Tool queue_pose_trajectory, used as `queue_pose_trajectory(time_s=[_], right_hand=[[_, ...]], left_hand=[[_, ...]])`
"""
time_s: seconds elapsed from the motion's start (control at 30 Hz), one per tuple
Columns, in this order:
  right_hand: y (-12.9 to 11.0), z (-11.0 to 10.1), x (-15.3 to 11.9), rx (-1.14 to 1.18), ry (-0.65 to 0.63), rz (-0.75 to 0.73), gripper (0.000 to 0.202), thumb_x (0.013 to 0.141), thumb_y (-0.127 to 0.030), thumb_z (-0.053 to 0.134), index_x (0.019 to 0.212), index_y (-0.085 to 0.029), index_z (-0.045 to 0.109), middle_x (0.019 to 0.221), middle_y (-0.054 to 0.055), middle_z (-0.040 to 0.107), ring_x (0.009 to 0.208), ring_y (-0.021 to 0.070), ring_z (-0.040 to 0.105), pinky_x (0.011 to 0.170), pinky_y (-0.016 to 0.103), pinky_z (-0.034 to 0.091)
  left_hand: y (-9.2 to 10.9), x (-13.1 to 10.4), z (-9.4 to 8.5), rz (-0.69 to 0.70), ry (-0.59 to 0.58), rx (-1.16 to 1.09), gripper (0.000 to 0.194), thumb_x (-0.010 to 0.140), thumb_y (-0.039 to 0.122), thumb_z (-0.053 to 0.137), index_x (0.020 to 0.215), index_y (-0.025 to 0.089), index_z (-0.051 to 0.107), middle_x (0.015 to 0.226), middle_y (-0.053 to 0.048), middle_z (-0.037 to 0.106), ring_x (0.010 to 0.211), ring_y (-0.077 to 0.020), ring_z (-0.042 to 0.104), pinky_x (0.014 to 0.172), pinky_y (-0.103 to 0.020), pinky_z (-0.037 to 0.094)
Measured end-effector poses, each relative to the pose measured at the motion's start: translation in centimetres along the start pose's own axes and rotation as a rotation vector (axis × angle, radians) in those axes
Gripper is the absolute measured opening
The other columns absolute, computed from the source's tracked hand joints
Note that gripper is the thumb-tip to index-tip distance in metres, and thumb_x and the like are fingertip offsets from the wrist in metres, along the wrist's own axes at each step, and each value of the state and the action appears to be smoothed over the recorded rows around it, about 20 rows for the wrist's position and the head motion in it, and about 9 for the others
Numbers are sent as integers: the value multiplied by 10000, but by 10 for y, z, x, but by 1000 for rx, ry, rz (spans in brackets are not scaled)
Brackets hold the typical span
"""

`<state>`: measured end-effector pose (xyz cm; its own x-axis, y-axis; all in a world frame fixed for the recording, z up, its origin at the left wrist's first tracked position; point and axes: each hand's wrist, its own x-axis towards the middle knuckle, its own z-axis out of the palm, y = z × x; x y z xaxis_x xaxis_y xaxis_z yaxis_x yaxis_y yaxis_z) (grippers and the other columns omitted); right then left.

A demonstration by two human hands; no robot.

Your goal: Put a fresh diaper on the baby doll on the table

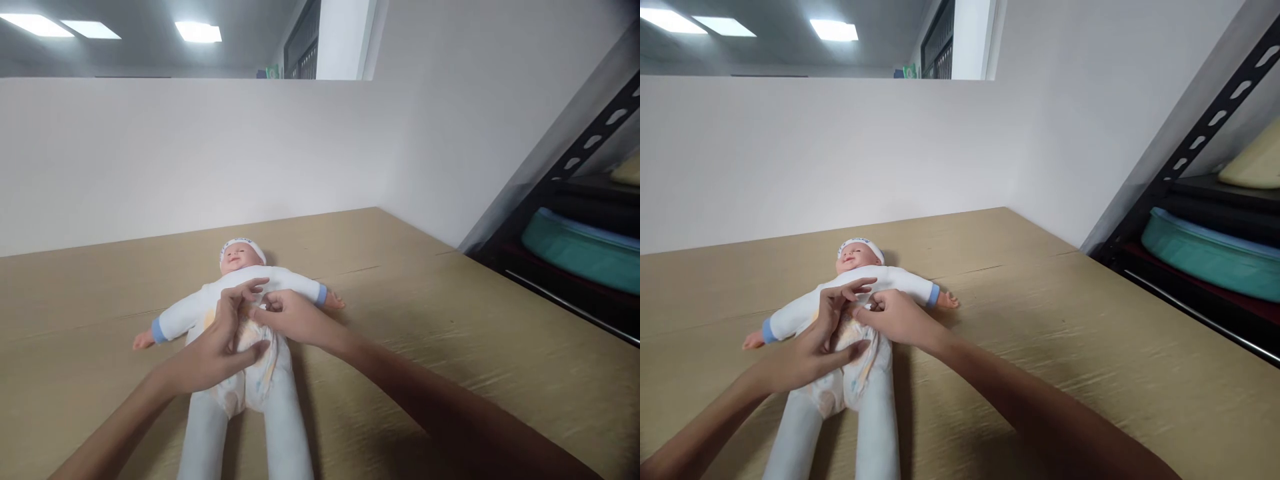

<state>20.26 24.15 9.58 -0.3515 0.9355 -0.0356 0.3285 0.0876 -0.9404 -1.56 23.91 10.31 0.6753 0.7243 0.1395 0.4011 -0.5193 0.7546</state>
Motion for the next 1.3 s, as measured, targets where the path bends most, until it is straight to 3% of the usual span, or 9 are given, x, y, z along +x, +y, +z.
queue_pose_trajectory(time_s=[0.17,0.27,0.4,0.5,0.73,0.9,1.0,1.1,1.3], right_hand=[[2,4,-8,125,20,-83,338,1002,-448,644,796,-185,593,740,-27,532,709,154,479,661,312,359],[9,11,-18,158,96,-172,259,1018,-403,630,877,-187,650,795,-18,581,768,168,536,717,309,405],[23,25,-30,-43,300,-405,120,1035,-288,585,1013,-205,669,918,17,634,870,203,598,809,346,463],[30,32,-33,-227,412,-641,189,1039,-184,519,1089,-211,699,1122,77,682,1119,255,626,1007,423,473],[43,30,-29,-257,339,-792,378,1092,-153,490,1396,-271,682,1392,59,720,1390,239,585,1220,463,438],[48,19,-26,-375,276,-868,414,1095,-194,494,1470,-271,653,1467,39,705,1417,263,577,1212,494,452],[50,14,-24,-402,282,-906,415,1089,-171,495,1446,-281,674,1442,17,723,1364,264,611,1172,499,474],[52,12,-21,-411,288,-918,385,1090,-165,506,1401,-281,700,1413,14,739,1335,265,627,1159,503,475],[56,11,-18,-432,279,-928,388,1090,-148,482,1395,-274,686,1397,36,738,1316,257,644,1165,502,475]], left_hand=[[-4,1,2,19,-9,-66,505,1046,354,662,1403,339,306,1576,-132,439,1485,-294,447,1225,-521,457],[-7,1,3,50,4,-82,515,1046,363,674,1400,349,301,1607,-125,395,1522,-288,386,1258,-541,417],[-12,0,4,102,31,-97,519,1035,330,693,1384,362,310,1690,-114,298,1570,-293,322,1275,-560,386],[-15,1,5,120,48,-88,589,1001,290,732,1400,379,308,1661,-109,321,1586,-301,310,1286,-567,370],[-14,1,4,165,34,-248,538,1000,194,676,1358,345,305,1715,-149,248,1547,-296,397,1247,-527,424],[-22,-1,4,251,284,-367,333,1079,297,613,1336,335,404,1720,-104,305,1565,-288,366,1243,-494,374],[-34,-15,3,165,470,-317,170,1119,363,548,1262,321,467,1613,-83,462,1473,-277,458,1178,-469,397],[-56,-43,-1,-20,568,-114,173,1124,437,528,1235,305,518,1488,-72,560,1323,-271,549,1106,-453,432],[-96,-97,-10,-222,504,311,282,1092,504,491,1193,253,570,1215,-97,665,1136,-323,568,1002,-511,445]])
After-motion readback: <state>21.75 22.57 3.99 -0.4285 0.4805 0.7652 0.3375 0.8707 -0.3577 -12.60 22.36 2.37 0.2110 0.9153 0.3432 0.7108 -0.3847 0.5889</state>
